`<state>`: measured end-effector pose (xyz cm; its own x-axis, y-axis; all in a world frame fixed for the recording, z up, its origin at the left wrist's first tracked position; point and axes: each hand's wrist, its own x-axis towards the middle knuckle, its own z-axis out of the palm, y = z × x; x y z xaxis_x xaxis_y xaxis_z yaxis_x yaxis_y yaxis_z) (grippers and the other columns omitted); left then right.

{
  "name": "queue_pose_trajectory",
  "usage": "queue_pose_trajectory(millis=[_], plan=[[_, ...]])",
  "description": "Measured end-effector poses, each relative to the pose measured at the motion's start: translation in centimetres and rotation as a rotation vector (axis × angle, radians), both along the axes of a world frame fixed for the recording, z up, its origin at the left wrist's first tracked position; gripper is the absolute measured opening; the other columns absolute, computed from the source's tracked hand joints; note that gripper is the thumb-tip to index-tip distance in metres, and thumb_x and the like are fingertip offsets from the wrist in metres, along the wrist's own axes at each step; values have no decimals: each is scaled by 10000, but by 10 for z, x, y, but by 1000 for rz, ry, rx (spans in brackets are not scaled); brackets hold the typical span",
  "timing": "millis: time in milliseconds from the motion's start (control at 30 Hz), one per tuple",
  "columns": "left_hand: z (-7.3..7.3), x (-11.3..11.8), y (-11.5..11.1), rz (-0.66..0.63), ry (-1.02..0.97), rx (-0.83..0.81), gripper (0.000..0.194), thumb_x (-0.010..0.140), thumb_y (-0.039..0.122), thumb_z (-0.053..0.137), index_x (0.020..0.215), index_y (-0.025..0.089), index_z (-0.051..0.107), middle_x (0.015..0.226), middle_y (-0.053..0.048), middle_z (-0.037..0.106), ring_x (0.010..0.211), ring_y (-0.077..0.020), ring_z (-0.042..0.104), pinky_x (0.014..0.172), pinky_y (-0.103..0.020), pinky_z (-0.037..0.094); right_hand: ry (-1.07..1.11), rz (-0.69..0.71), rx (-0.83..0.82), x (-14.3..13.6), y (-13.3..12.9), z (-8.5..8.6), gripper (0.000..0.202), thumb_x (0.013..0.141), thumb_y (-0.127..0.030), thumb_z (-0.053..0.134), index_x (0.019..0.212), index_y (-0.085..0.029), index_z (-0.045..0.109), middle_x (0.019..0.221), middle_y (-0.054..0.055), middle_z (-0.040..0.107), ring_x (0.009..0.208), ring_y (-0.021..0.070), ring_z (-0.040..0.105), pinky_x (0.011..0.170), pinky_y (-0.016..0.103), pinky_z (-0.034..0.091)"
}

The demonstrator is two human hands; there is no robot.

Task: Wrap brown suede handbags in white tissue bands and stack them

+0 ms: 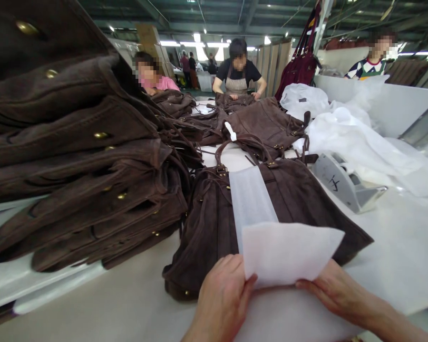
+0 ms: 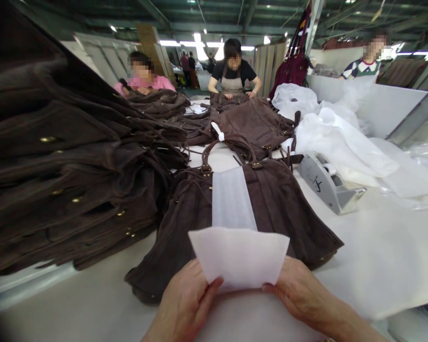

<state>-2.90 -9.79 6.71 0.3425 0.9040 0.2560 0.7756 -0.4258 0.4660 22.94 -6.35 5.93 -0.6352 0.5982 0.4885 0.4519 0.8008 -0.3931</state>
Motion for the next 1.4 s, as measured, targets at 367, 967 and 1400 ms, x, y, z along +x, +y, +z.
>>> queue_pose_trajectory(millis=[367, 967, 1400], plan=[[-9, 13, 0, 280, 109, 57, 239, 940, 244, 407, 750, 202, 545, 758, -40, 594, 736, -211, 536, 658, -339, 391, 19, -295, -200, -20, 2, -32, 269, 996, -294, 368, 766, -211, 477, 579, -28, 546, 498, 121, 549, 498, 234, 373], [16, 30, 34, 505, 398, -477, 576, 926, 200, 456, 1462, 157, 249, 886, -59, 677, 837, -213, 649, 726, -305, 413, -29, -424, -185, -41, 10, -35, 468, 939, -209, 370, 1404, -162, 409, 589, -34, 590, 486, 127, 589, 516, 207, 458], [17, 26, 39, 400, 532, -298, 605, 901, 163, 508, 1458, 307, 321, 783, -33, 672, 779, -201, 647, 700, -306, 477, -245, -429, -44, -51, 17, -52, 461, 804, -69, 407, 1193, -132, 646, 791, 100, 713, 606, 203, 662, 617, 292, 545]])
